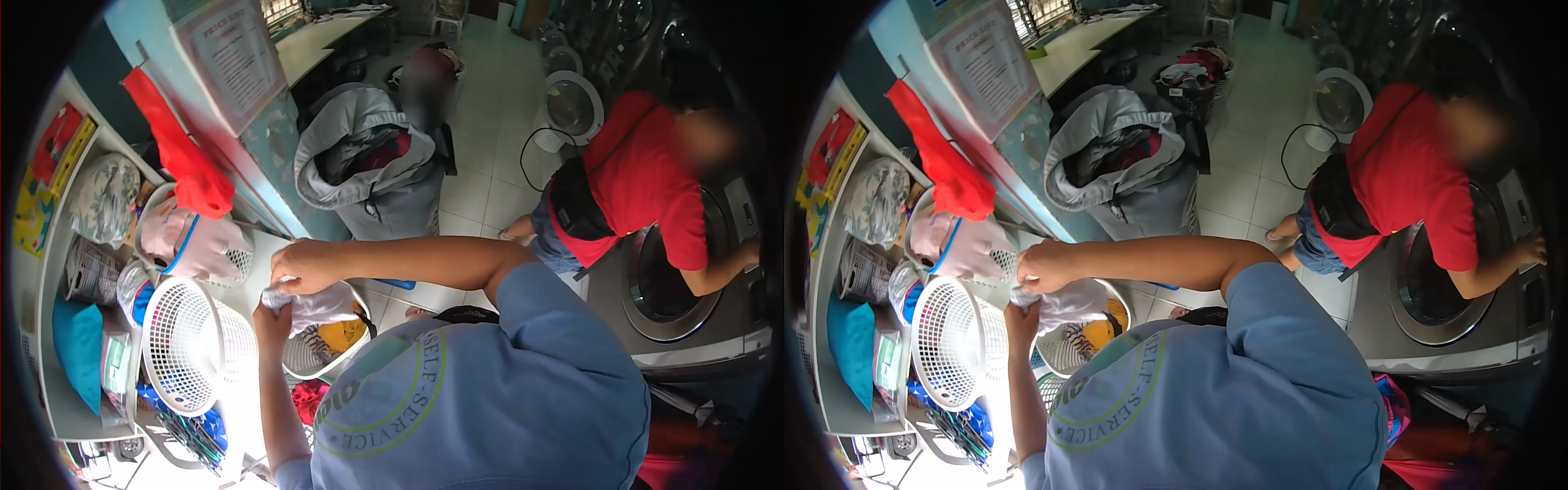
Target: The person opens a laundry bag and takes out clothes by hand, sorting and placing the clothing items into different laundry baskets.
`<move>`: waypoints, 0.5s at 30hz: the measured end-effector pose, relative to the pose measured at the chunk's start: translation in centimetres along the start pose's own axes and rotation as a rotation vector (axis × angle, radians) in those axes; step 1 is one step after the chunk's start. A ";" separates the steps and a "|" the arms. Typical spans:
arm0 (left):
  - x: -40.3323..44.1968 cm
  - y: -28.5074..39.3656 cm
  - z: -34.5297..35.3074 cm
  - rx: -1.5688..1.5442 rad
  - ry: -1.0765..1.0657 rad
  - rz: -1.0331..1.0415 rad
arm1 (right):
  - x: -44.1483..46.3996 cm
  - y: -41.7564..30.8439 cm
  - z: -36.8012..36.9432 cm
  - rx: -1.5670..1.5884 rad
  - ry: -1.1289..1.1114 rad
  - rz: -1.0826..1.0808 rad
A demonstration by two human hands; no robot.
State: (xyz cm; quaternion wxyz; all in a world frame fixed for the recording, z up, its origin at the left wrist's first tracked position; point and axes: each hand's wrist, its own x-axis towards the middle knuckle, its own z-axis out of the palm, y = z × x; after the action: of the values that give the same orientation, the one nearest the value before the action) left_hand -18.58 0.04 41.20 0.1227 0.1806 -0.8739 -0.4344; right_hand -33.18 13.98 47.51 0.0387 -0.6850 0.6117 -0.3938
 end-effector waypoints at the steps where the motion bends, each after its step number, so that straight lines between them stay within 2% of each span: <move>1: -0.1 -0.9 0.0 -0.023 0.040 0.004 | -0.2 0.6 -1.2 -0.006 0.002 0.006; 3: -0.3 -3.7 0.3 -0.136 0.100 0.060 | -0.1 2.5 -4.5 0.001 0.180 0.123; 5: -0.5 -6.5 0.2 -0.008 0.164 -0.033 | -0.5 5.1 -8.5 -0.216 0.381 0.277; 7: -0.7 -7.5 0.5 -0.029 0.193 -0.055 | -1.7 8.6 -12.4 -0.377 0.452 0.449; 9: -0.6 -8.2 0.9 -0.047 0.223 -0.082 | -4.2 14.1 -13.7 -0.722 0.387 0.631; 11: -0.2 -8.7 1.3 0.166 0.156 -0.121 | -5.8 17.3 -14.7 -0.712 0.206 0.788; 13: 0.0 -6.8 2.4 0.181 0.106 -0.234 | -5.5 18.3 -15.5 -0.687 0.261 0.749; 15: 0.8 -4.4 3.4 0.063 0.086 -0.232 | -2.8 15.7 -16.8 -0.171 0.736 0.612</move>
State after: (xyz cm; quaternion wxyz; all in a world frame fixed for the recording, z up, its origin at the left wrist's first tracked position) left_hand -19.67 -0.32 35.66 0.1034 0.3029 -0.8543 -0.4096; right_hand -55.52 19.67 49.30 -0.1226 -0.2895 0.7884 -0.5288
